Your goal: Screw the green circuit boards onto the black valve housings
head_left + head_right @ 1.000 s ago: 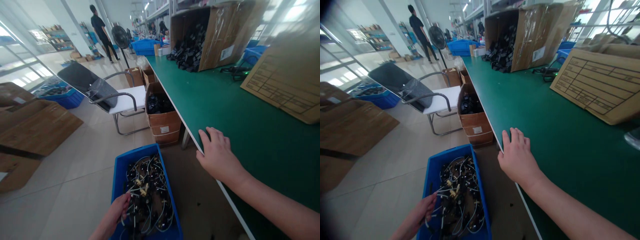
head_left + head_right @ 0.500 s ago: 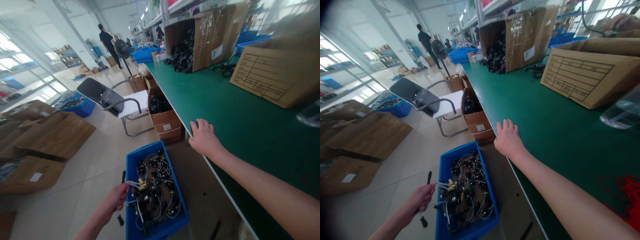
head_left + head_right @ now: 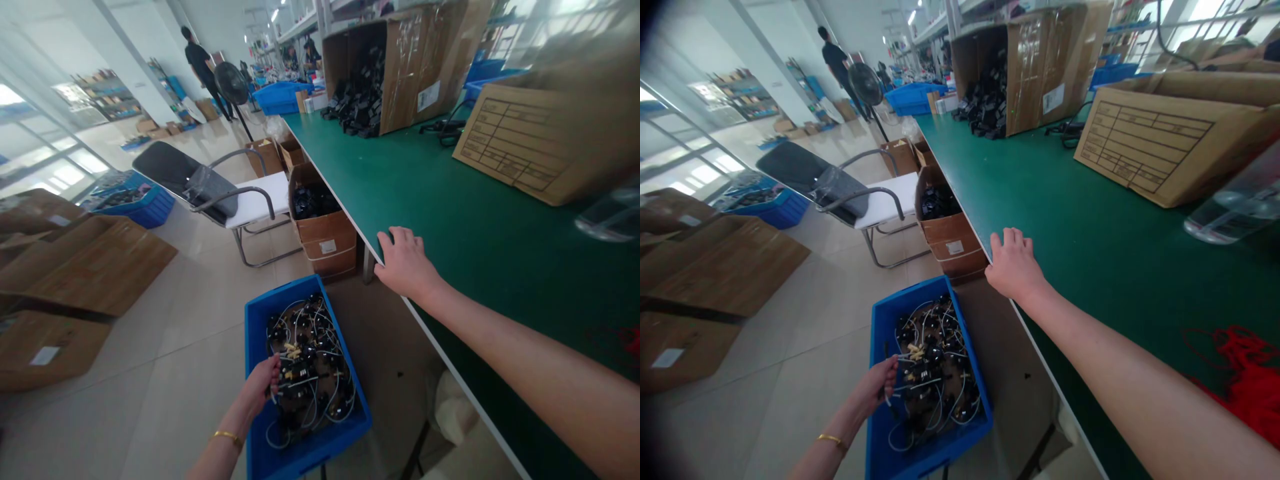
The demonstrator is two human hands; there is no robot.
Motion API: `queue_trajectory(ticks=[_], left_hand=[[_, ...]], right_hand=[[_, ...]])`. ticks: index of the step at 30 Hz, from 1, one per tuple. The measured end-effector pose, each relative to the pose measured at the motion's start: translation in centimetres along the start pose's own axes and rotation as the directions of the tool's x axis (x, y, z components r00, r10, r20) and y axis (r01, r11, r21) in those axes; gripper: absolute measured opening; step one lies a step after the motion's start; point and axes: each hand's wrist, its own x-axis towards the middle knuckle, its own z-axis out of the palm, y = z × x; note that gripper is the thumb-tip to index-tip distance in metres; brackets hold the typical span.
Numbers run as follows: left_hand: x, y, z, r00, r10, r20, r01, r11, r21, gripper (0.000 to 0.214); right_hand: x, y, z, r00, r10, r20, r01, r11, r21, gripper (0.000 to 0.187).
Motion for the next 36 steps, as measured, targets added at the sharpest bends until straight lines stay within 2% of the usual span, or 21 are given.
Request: queue_trajectory(ticks=[3, 5, 7, 8, 9, 10, 12, 14, 15, 18, 20, 22, 25, 28, 30, 32, 34, 36], left_hand=[[-1.2, 1.2, -0.7, 0.999, -0.03, -0.034, 0.028, 0.998, -0.06, 0.028], [-2.6, 2.3, -1.4, 0.999, -0.019, -0.028, 0.016, 0.995, -0.103, 0.027], [-4.3, 3.3, -1.9, 1.0, 0.006, -0.013, -0.007, 0.989, -0.145, 0.028], [-5.2, 3.8, -2.1, 1.0, 0.018, -0.004, -0.019, 0.987, -0.162, 0.03], [-6.1, 4.1, -2.2, 1.0, 0.03, 0.005, -0.028, 0.984, -0.177, 0.033], [-6.9, 4.4, -2.2, 0.999, 0.04, 0.014, -0.037, 0.981, -0.189, 0.035], [-8.3, 4.8, -2.0, 0.998, 0.058, 0.031, -0.05, 0.978, -0.203, 0.039], [-9.5, 4.8, -1.6, 0.996, 0.075, 0.049, -0.063, 0.976, -0.209, 0.041], [-10.0, 4.7, -1.5, 0.995, 0.082, 0.058, -0.068, 0.975, -0.211, 0.042], [-11.0, 4.5, -1.4, 0.993, 0.092, 0.079, -0.072, 0.972, -0.222, 0.044], [-11.3, 4.5, -1.5, 0.992, 0.095, 0.08, -0.074, 0.968, -0.238, 0.044], [-11.3, 4.5, -1.6, 0.993, 0.093, 0.076, -0.07, 0.963, -0.258, 0.044], [-11.0, 4.3, -1.2, 0.995, 0.059, 0.076, -0.035, 0.957, -0.289, 0.043], [-10.9, 3.6, -0.5, 0.996, 0.012, 0.092, 0.018, 0.948, -0.319, 0.041], [-11.0, 2.9, -0.2, 0.995, -0.008, 0.102, 0.043, 0.938, -0.343, 0.039], [-11.2, 2.5, -0.2, 0.994, -0.021, 0.107, 0.059, 0.928, -0.367, 0.037], [-11.4, 2.3, -0.4, 0.993, -0.039, 0.112, 0.083, 0.906, -0.415, 0.036], [-11.6, 2.2, -0.7, 0.991, -0.062, 0.121, 0.113, 0.869, -0.481, 0.034]], right_hand=[[0.2, 0.1, -0.4, 1.0, 0.01, 0.002, -0.01, 1.0, -0.026, 0.054], [0.0, -0.7, -0.7, 1.0, 0.028, 0.012, -0.027, 0.999, -0.044, 0.052], [-0.8, -2.9, -0.6, 0.991, -0.033, 0.129, 0.029, 0.999, 0.033, 0.049], [-1.5, -4.6, -0.3, 0.972, -0.097, 0.214, 0.075, 0.991, 0.108, 0.049], [-2.4, -6.6, 0.3, 0.917, -0.215, 0.337, 0.141, 0.963, 0.231, 0.048], [-3.6, -8.8, 1.3, 0.876, -0.28, 0.393, 0.171, 0.942, 0.289, 0.043], [-6.2, -13.4, 3.9, 0.801, -0.334, 0.496, 0.164, 0.921, 0.354, 0.032], [-9.0, -17.3, 7.3, 0.723, -0.321, 0.611, 0.082, 0.919, 0.385, 0.044], [-10.3, -18.8, 9.0, 0.698, -0.308, 0.646, 0.036, 0.917, 0.398, 0.051], [-13.8, -21.6, 13.4, 0.64, -0.264, 0.722, -0.133, 0.887, 0.442, 0.039], [-15.9, -22.8, 15.2, 0.591, -0.202, 0.781, -0.295, 0.847, 0.442, 0.028], [-17.6, -24.2, 16.3, 0.544, -0.146, 0.827, -0.457, 0.775, 0.437, 0.023], [-19.8, -26.7, 17.1, 0.498, -0.052, 0.866, -0.656, 0.63, 0.415, 0.025], [-21.5, -29.4, 17.7, 0.412, -0.03, 0.911, -0.808, 0.45, 0.38, 0.026], [-22.6, -31.0, 17.9, 0.345, -0.084, 0.935, -0.876, 0.329, 0.353, 0.026], [-23.6, -32.3, 18.0, 0.302, -0.142, 0.943, -0.918, 0.222, 0.327, 0.025], [-24.3, -33.2, 18.1, 0.281, -0.174, 0.944, -0.943, 0.13, 0.305, 0.024], [-24.4, -33.6, 18.4, 0.284, -0.187, 0.941, -0.954, 0.047, 0.297, 0.025]])
